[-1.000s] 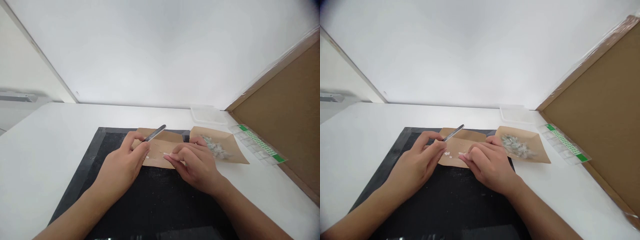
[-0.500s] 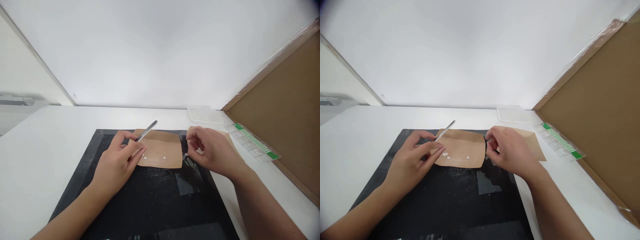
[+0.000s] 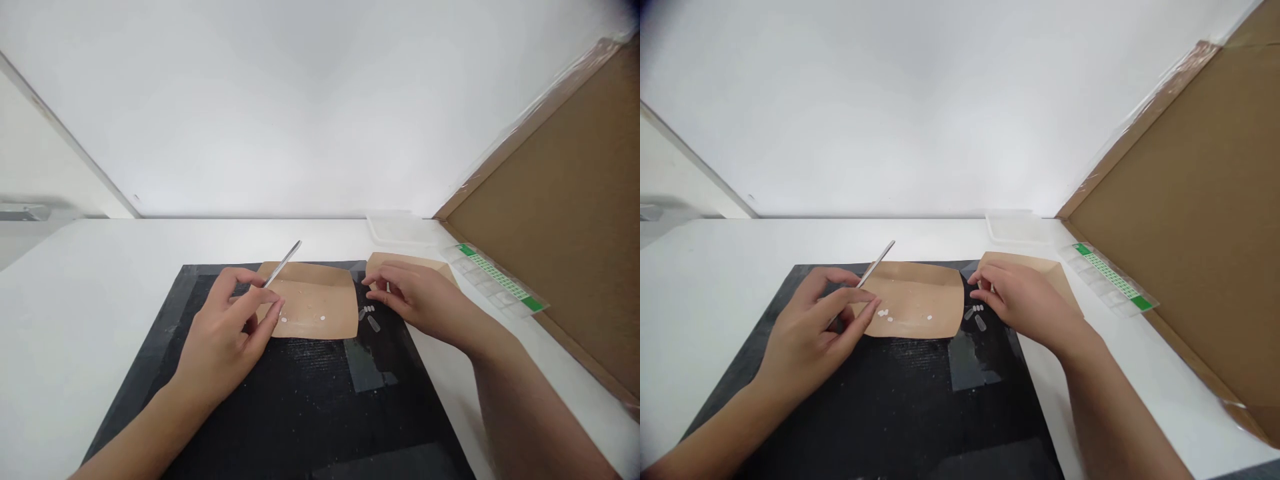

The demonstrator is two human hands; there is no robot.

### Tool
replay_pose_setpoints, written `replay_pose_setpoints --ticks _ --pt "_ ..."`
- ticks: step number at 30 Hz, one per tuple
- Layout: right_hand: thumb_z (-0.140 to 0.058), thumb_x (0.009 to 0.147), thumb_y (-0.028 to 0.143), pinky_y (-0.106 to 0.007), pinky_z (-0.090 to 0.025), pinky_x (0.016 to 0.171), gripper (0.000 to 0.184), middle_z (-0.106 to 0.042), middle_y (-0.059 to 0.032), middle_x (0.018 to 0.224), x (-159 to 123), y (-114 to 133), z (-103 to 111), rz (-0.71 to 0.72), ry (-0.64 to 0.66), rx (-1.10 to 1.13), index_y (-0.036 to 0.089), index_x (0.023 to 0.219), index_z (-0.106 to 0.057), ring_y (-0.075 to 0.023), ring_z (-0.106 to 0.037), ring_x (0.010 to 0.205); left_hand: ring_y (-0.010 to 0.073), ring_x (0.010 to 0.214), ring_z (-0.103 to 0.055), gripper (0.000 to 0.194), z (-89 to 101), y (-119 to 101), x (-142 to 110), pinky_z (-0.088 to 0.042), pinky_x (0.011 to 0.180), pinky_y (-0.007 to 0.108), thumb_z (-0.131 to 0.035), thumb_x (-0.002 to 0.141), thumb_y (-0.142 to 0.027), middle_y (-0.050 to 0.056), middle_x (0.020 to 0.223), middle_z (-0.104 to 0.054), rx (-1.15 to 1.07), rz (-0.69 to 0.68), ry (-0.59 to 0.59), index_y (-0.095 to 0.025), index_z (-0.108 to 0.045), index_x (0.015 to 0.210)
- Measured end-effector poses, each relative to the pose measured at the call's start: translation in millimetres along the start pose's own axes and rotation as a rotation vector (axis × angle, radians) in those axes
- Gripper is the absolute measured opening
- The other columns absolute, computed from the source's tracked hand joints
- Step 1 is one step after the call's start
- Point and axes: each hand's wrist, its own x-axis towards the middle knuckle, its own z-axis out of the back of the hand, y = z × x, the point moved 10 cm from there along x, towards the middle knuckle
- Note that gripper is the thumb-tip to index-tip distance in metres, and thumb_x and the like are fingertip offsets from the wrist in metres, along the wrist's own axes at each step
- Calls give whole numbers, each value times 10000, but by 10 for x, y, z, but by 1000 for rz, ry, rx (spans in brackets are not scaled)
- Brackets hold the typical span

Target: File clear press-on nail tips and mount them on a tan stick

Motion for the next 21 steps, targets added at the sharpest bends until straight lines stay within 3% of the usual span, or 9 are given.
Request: replay_pose_setpoints --ticks 5,13,17,21 --pt "-764 949 374 -273 -444 598 127 -727 30 866 -23 -92 -97 -38 70 61 284 1029 -722 -153 -646 702 7 544 -522 94 12 -16 -1 -492 587 253 -637 1019 -217 22 1190 -545 -2 -8 -5 -216 -715 965" --pt "-764 932 355 -272 -433 558 90 -691 22 810 -17 -36 -141 -18 106 99 289 993 -756 -155 -623 659 1 540 -523 92 29 -29 -7 -490 577 241 -642 1026 -213 27 1196 -546 -15 -27 -13 -212 -727 990" --pt "-812 903 408 -280 -447 579 163 -680 9 844 -8 -18 -129 -14 110 87 301 1021 -780 -166 -624 693 26 580 -544 111 35 -40 -7 -472 552 226 -631 1034 -213 30 1166 -558 -3 -33 -20 -211 -735 994" --pt "-749 966 439 -289 -469 634 135 -674 -3 915 12 38 -110 53 111 132 322 1001 -805 -157 -626 743 38 597 -555 123 26 -35 -19 -486 567 224 -607 1044 -208 40 1162 -564 14 -29 -26 -207 -726 1017"
